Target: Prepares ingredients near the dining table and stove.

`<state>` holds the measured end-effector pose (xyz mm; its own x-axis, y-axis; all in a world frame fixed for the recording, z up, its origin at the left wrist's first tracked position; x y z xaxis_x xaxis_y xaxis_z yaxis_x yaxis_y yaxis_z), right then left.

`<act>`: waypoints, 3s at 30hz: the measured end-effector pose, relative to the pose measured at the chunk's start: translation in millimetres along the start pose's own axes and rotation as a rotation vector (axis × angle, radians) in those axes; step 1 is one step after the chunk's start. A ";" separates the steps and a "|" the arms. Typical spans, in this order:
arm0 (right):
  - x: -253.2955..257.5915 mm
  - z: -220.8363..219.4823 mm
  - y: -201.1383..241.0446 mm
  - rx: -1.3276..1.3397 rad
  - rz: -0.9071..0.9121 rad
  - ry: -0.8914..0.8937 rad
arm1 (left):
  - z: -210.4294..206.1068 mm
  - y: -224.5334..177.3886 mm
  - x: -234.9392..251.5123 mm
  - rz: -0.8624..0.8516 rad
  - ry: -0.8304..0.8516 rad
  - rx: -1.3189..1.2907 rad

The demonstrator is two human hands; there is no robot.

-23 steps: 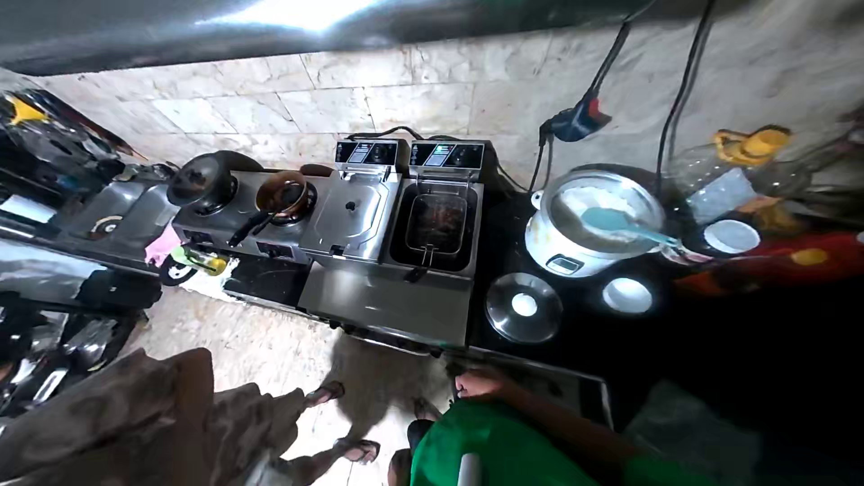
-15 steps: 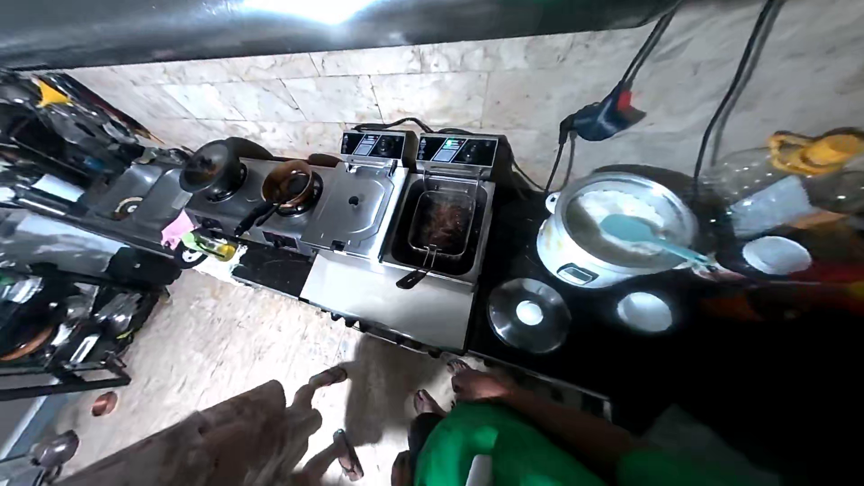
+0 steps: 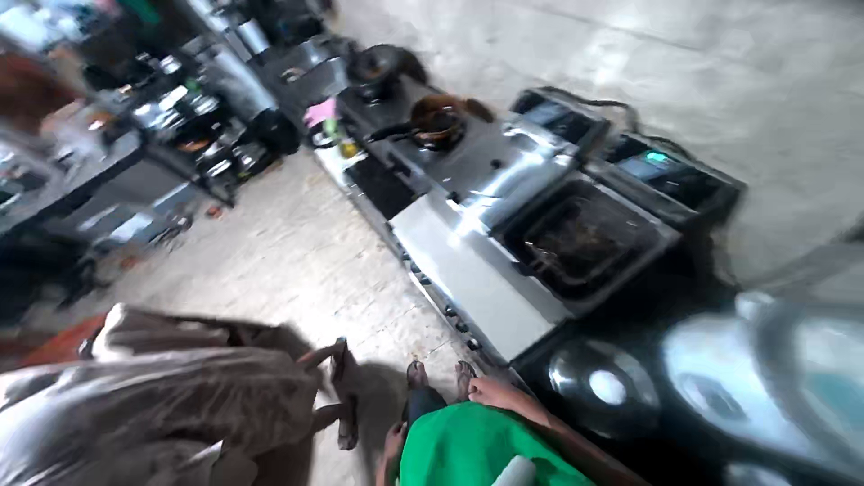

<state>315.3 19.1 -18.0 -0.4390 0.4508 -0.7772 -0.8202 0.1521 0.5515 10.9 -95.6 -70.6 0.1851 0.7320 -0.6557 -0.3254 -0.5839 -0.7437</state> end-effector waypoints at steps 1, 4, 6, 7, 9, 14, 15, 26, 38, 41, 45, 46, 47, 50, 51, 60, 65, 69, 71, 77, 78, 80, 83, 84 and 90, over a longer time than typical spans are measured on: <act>2.1 -0.7 4.0 -0.023 0.007 0.013 | -2.6 28.9 9.9 0.167 -0.135 -0.025; 15.0 -4.2 12.4 -0.097 0.045 0.067 | -8.6 48.7 -0.7 0.354 -0.247 -0.123; 29.9 -8.8 16.9 -0.143 0.047 0.109 | -8.4 55.6 -16.3 0.367 -0.278 -0.192; 38.0 -11.1 19.0 -0.168 0.039 0.124 | -8.7 62.9 -23.5 0.371 -0.303 -0.232; 51.6 -14.4 22.0 -0.213 0.043 0.148 | -14.4 79.5 -35.8 0.374 -0.348 -0.332; 78.8 -19.2 41.0 -0.281 0.049 0.165 | -29.2 122.7 -62.9 0.411 -0.483 -0.594; 83.2 -20.6 46.5 -0.297 0.059 0.169 | -32.1 132.9 -66.2 0.428 -0.488 -0.609; 145.2 -41.3 141.0 -0.487 0.019 0.164 | 39.1 190.5 -81.0 0.483 -0.477 -0.562; 240.5 -109.5 327.8 -0.587 0.169 0.117 | 126.5 256.0 -153.2 0.507 -0.764 -0.773; 269.9 -135.3 383.8 -0.653 0.205 0.241 | 109.7 283.1 -168.0 0.571 -0.856 -0.937; 318.2 -169.5 459.0 -0.789 0.265 0.350 | 99.9 293.0 -181.5 0.661 -0.884 -1.042; 330.0 -178.4 479.5 -0.817 0.277 0.363 | 100.8 295.5 -181.2 0.669 -0.898 -1.072; 340.1 -187.3 501.0 -0.843 0.288 0.378 | 104.4 295.8 -181.4 0.670 -0.928 -1.111; 361.0 -217.2 562.8 -0.903 0.324 0.451 | 137.9 286.7 -192.6 0.656 -1.114 -1.249; 366.4 -229.4 586.3 -0.916 0.340 0.476 | 160.5 287.4 -197.3 0.633 -1.196 -1.265; 385.6 -367.9 753.0 -0.964 0.477 0.663 | 472.3 318.3 -347.7 0.499 -1.718 -0.777; 398.7 -478.8 829.3 -0.940 0.482 0.686 | 671.0 388.4 -452.3 0.471 -1.781 -0.509; 414.9 -566.9 878.4 -0.940 0.453 0.642 | 801.3 472.1 -496.0 0.454 -1.754 -0.314; 415.8 -610.0 902.7 -0.966 0.448 0.635 | 850.6 504.6 -509.4 0.440 -1.704 -0.256; 414.9 -696.4 959.3 -0.984 0.454 0.659 | 922.5 574.1 -495.8 0.412 -1.415 -0.094; 417.6 -704.3 963.4 -0.993 0.449 0.668 | 924.1 578.0 -493.9 0.412 -1.399 -0.084; 425.0 -716.9 970.6 -0.986 0.436 0.694 | 924.3 581.7 -496.2 0.393 -1.444 -0.094; 435.2 -727.2 982.5 -0.955 0.406 0.713 | 916.6 583.9 -504.9 0.390 -1.483 -0.226; 437.9 -729.1 987.3 -0.947 0.401 0.703 | 912.5 584.3 -507.6 0.408 -1.471 -0.298; 451.4 -737.6 1016.3 -0.832 0.404 0.571 | 886.2 576.5 -500.2 0.206 -1.445 -0.737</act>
<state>-987.0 -271.6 -31.8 -0.6619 -0.1746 -0.7290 -0.4736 -0.6564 0.5872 -1091.1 -487.2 -56.2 -0.9124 0.0787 -0.4016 0.3325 -0.4293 -0.8397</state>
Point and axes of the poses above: each hand's wrist, its own x-axis towards the middle knuckle, its own z-axis out of the back of the hand, y = z × x, the point moved 7 cm from there along x, towards the middle knuckle, and after that the axes turned 4 degrees about -z, right-handed, at the moved point
